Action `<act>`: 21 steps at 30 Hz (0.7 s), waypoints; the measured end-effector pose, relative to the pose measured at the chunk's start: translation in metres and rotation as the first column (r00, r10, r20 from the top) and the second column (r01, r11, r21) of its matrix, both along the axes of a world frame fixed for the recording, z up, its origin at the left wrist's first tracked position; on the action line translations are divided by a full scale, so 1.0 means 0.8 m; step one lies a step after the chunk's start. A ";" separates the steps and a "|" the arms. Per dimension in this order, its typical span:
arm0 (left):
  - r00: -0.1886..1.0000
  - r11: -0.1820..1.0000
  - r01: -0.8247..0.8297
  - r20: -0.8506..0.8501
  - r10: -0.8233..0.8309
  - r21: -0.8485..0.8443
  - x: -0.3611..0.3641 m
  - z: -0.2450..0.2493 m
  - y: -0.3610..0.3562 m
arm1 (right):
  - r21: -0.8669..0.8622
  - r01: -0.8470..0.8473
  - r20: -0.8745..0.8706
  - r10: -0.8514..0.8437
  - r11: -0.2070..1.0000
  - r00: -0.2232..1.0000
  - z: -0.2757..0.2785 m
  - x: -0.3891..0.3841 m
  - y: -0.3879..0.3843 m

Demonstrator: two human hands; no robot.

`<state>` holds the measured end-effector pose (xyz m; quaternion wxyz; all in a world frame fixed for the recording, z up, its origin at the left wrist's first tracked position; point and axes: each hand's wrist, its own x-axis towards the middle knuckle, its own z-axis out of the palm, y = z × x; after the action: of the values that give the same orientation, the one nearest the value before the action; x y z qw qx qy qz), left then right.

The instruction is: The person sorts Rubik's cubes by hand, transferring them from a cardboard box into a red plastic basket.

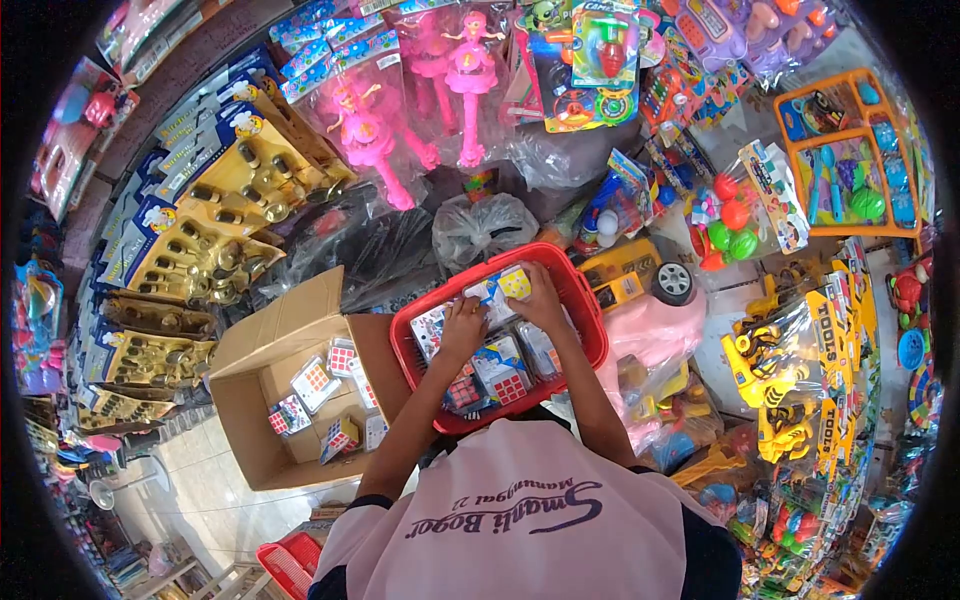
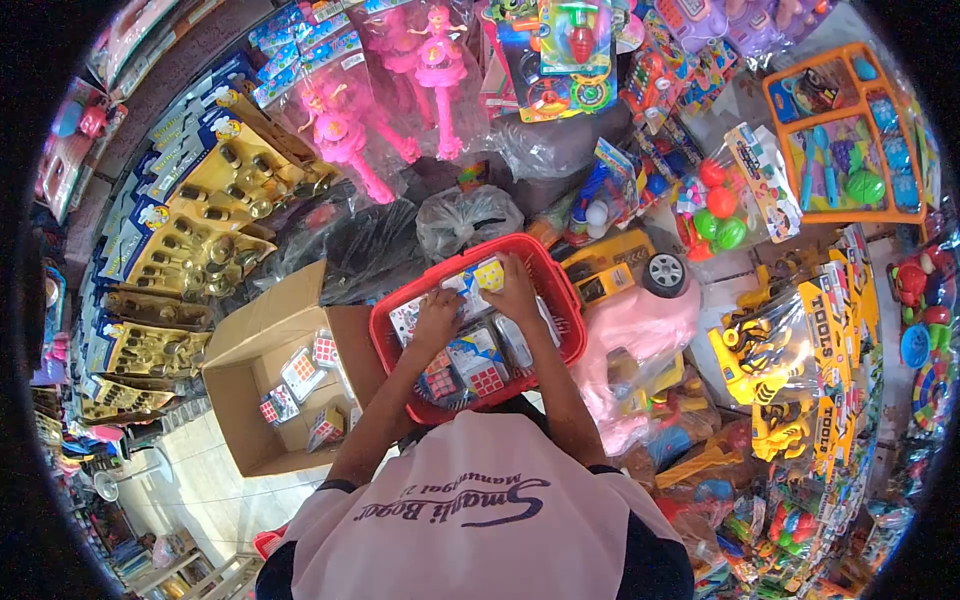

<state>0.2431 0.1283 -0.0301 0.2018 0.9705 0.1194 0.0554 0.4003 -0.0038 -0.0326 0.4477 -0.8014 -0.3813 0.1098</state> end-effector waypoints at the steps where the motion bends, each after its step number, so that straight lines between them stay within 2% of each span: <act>1: 1.000 1.000 -0.004 0.019 0.004 0.005 -0.001 -0.005 -0.001 | 0.130 -0.037 -0.058 0.044 0.991 0.997 -0.002 0.004 -0.003; 4: 0.999 1.000 -0.014 0.050 0.014 0.012 -0.002 -0.008 -0.003 | 0.059 0.057 -0.212 -0.043 0.997 0.976 -0.005 0.001 -0.015; 10: 0.997 1.000 -0.029 0.072 0.028 0.009 -0.005 -0.002 -0.004 | 0.029 0.077 -0.228 -0.068 0.997 0.971 0.005 -0.002 -0.023; 12: 0.995 0.999 -0.043 0.093 0.041 0.022 -0.008 0.003 -0.006 | 0.016 0.085 -0.177 -0.080 0.996 0.981 0.010 -0.004 -0.025; 16: 0.988 0.996 -0.066 0.134 0.073 -0.051 -0.017 0.022 -0.010 | 0.020 0.121 -0.025 -0.120 0.993 0.992 0.019 -0.008 -0.030; 18: 0.982 0.992 -0.083 0.161 0.098 -0.095 -0.024 0.034 -0.015 | 0.035 0.117 -0.055 -0.115 0.992 0.992 0.027 -0.012 -0.038; 21: 0.962 0.948 -0.074 0.228 0.149 -0.309 -0.047 0.045 -0.024 | 0.095 0.129 -0.007 -0.128 0.987 0.992 0.035 -0.029 -0.053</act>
<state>0.2053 0.1090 0.0060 0.3554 0.9061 0.1553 0.1692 0.3772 -0.0465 -0.0050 0.4918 -0.8019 -0.3335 0.0626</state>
